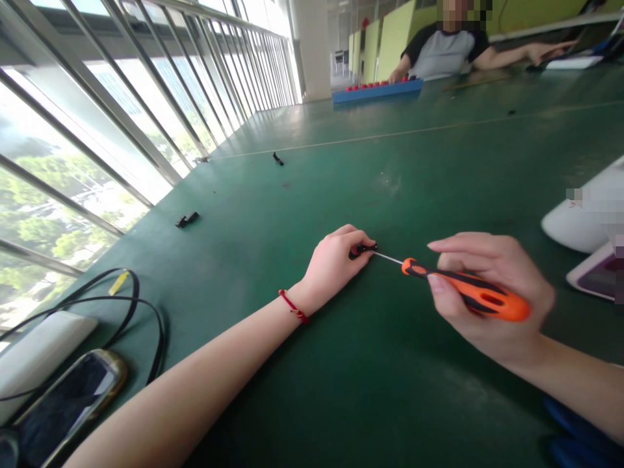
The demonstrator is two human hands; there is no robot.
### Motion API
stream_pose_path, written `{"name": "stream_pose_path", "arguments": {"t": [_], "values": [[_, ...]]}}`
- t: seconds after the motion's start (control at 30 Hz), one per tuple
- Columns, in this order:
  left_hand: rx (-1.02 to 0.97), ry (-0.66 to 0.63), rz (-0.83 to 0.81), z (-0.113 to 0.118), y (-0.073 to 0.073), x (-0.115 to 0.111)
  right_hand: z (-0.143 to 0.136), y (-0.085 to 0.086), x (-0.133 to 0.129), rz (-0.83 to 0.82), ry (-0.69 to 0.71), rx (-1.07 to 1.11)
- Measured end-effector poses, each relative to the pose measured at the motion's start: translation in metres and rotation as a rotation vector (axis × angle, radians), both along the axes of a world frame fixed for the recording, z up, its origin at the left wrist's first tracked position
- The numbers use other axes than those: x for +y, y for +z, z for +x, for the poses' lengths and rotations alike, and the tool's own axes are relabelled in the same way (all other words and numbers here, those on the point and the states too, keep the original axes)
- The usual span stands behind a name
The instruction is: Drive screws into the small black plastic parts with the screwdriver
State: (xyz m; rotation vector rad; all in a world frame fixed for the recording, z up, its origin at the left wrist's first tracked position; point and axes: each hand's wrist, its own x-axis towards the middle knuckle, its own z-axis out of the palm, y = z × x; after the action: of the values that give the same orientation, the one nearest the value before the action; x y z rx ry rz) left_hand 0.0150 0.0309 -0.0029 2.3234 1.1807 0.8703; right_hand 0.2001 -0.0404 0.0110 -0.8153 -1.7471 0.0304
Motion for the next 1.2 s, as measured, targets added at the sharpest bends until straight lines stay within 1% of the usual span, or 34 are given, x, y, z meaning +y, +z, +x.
{"name": "stream_pose_path", "arguments": {"t": [0.07, 0.13, 0.2, 0.27, 0.33, 0.43, 0.53, 0.57, 0.6, 0.7, 0.77, 0.87, 0.93, 1.0, 1.07, 1.13, 1.2], "values": [[0.005, 0.003, 0.0, 0.0, 0.0002, -0.0001, -0.0029, 0.0014, 0.0019, 0.05, 0.014, 0.077], [0.01, 0.003, 0.0, -0.0001, 0.0001, -0.0003, -0.0048, 0.0036, 0.0037, 0.052, 0.042, 0.136], [0.012, 0.001, 0.004, -0.0003, -0.0003, -0.0004, -0.0045, 0.0055, 0.0044, 0.047, 0.045, 0.065], [0.01, 0.003, 0.011, -0.0003, -0.0006, -0.0004, -0.0025, 0.0059, 0.0038, 0.058, 0.004, -0.083], [0.011, 0.006, 0.01, -0.0003, -0.0006, -0.0002, -0.0007, 0.0045, 0.003, 0.08, -0.016, -0.145], [0.01, 0.006, -0.003, -0.0003, -0.0003, -0.0002, -0.0012, 0.0011, 0.0031, 0.107, -0.025, -0.031], [0.009, 0.003, -0.004, -0.0005, -0.0001, -0.0004, -0.0035, 0.0011, 0.0044, 0.046, -0.007, 0.131], [0.009, 0.001, -0.002, -0.0006, -0.0001, -0.0004, -0.0038, 0.0023, 0.0045, 0.023, 0.005, 0.141], [0.009, 0.0, 0.0, -0.0007, -0.0002, -0.0003, -0.0036, 0.0039, 0.0042, 0.012, 0.012, 0.108], [0.008, -0.001, 0.003, -0.0008, -0.0005, -0.0001, -0.0017, 0.0083, 0.0015, 0.028, -0.018, -0.097], [0.009, 0.001, 0.002, -0.0007, -0.0004, 0.0, -0.0008, 0.0084, -0.0001, 0.021, -0.042, -0.136], [0.014, 0.004, -0.004, -0.0004, 0.0005, -0.0003, -0.0019, 0.0043, 0.0007, 0.064, -0.046, -0.041], [0.02, 0.01, -0.006, -0.0004, 0.0013, -0.0006, -0.0036, 0.0019, 0.0029, 0.087, -0.01, 0.065], [0.025, 0.014, -0.008, -0.0005, 0.0018, -0.0008, -0.0047, 0.0019, 0.0045, 0.036, 0.033, 0.151], [0.025, 0.013, -0.01, -0.0006, 0.0019, -0.0008, -0.0044, 0.0042, 0.0043, 0.007, 0.042, 0.098], [0.023, 0.01, -0.011, -0.0008, 0.0017, -0.0007, -0.0032, 0.0067, 0.0026, 0.026, 0.016, -0.043], [0.02, 0.007, -0.012, -0.0008, 0.0015, -0.0005, -0.0021, 0.0072, 0.001, 0.043, -0.006, -0.128]]}}
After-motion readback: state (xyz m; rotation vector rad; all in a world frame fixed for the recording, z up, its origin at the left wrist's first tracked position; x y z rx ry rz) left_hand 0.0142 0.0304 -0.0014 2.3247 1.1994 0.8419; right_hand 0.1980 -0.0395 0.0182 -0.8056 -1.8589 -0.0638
